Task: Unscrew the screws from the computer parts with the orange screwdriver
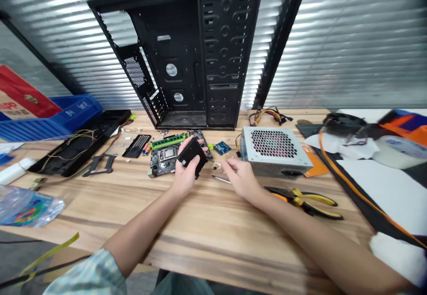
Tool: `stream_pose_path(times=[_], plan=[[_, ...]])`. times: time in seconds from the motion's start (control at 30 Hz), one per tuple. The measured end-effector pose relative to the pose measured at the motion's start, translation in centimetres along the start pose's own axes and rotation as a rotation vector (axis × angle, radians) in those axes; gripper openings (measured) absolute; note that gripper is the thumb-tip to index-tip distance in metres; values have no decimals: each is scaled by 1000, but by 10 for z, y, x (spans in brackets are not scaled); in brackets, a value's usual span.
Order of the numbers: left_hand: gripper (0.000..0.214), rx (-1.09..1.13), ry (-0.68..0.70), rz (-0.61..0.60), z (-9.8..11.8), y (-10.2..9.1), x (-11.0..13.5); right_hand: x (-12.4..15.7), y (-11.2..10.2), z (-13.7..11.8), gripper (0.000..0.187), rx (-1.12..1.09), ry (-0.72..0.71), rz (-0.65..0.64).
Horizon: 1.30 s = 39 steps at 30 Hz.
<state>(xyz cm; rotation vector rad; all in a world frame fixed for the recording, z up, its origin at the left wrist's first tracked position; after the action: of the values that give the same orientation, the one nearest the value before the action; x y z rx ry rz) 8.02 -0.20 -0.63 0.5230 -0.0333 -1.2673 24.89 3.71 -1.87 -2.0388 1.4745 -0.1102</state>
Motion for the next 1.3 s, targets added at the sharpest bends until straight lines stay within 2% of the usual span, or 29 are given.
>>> stream_pose_path(times=[0.07,0.17,0.23,0.37,0.43,0.57,0.63,0.7,0.77,0.8,1.03,1.3], plan=[[49,-1,63,-42,0,-1,0,-2,0,-1,42,42,-38,-5],[49,7,112,-63,1,1,-1,-5,-2,-3,35,36,-84,2],[50,19,112,-60,1,2,-2,-7,-6,-5,28,45,-120,15],[55,98,83,-39,1,5,-5,-7,-15,-11,20,194,-313,26],[57,134,63,-28,0,5,-7,-6,-18,-15,16,244,-355,42],[58,151,51,-29,-3,2,-11,-5,-15,-23,6,294,-298,95],[56,135,60,-45,-6,-1,-13,-5,-13,-24,14,321,-223,103],[54,101,67,-64,-8,-3,-14,-7,-12,-22,32,347,-162,97],[54,62,70,-77,-10,-4,-13,-9,-12,-20,46,366,-138,83],[54,47,72,-84,-10,-3,-13,-9,-13,-19,47,371,-136,75],[52,31,72,-95,-9,0,-9,-8,-17,-19,24,403,-149,51],[51,52,17,-66,-13,1,-9,-5,-20,-18,13,550,-309,-9]])
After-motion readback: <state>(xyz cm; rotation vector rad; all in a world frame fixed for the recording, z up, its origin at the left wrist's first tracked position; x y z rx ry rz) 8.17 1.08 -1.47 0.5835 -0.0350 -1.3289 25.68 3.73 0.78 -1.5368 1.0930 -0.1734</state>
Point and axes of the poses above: each hand's wrist, its own x-axis away from the middle knuckle, its own y-axis out of the palm, z = x × y, the point moved 1 cm from there along -x, towards the middle knuckle, and after that the axes turned 6 degrees about x, right-handed, at the moved point
